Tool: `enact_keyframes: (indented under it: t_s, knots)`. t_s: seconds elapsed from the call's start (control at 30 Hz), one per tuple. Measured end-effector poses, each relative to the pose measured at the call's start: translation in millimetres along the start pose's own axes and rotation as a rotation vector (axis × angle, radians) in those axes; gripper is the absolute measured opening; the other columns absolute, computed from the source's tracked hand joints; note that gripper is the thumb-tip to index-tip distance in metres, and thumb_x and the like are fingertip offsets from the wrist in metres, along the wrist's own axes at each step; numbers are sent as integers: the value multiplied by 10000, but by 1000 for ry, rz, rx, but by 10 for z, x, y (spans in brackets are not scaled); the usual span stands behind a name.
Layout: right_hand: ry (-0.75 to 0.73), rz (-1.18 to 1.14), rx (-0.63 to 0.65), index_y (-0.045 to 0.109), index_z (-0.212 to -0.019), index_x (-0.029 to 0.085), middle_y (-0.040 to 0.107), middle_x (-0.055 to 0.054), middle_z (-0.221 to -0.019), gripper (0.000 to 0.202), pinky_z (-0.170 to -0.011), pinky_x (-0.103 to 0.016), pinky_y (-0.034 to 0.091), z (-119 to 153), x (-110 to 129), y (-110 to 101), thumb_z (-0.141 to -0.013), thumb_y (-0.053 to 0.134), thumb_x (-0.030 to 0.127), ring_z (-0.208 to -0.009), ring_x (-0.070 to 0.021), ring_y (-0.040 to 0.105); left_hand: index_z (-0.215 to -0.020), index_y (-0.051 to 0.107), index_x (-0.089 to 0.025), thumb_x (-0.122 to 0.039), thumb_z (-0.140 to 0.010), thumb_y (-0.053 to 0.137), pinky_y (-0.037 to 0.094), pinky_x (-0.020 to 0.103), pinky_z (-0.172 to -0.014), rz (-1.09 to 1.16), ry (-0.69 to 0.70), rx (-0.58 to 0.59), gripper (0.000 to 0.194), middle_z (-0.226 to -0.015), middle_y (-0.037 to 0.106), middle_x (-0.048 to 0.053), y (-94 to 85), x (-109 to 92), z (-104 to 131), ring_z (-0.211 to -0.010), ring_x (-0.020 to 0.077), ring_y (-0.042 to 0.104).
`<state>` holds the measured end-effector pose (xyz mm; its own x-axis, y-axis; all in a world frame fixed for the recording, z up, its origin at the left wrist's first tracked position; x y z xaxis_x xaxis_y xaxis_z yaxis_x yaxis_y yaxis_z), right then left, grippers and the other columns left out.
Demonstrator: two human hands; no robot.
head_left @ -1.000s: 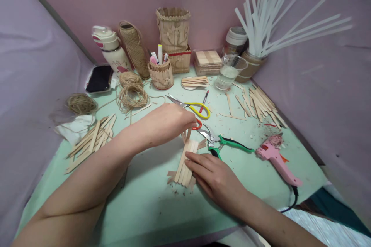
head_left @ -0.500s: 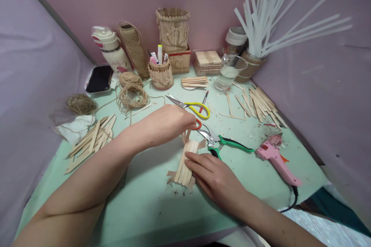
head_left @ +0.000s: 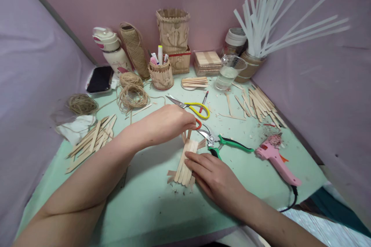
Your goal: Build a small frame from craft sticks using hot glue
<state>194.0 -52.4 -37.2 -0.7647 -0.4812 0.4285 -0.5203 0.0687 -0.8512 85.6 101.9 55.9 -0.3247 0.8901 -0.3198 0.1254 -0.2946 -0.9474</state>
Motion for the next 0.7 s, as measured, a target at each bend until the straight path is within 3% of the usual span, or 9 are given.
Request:
enact_keyframes:
  t_s: [0.7]
  knots:
    - [15,21,7,604,-1286,167,633,-114,-1345,360,-860,-406,585,-8,9,10,-951,476,139,-1055,-223,640,-874,742,-193,-186,-895,488,373,248,-603,43,52,-9,254,-685,684,10,14,37,7,-623,127,570]
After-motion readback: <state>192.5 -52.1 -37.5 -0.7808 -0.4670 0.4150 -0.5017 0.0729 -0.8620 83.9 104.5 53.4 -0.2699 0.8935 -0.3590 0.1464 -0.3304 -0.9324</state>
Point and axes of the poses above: each hand's wrist, its own z-axis away from the middle knuckle, its own y-axis out of the palm, x = y × z, the point moved 3 cm from there along -z, towards the middle knuckle
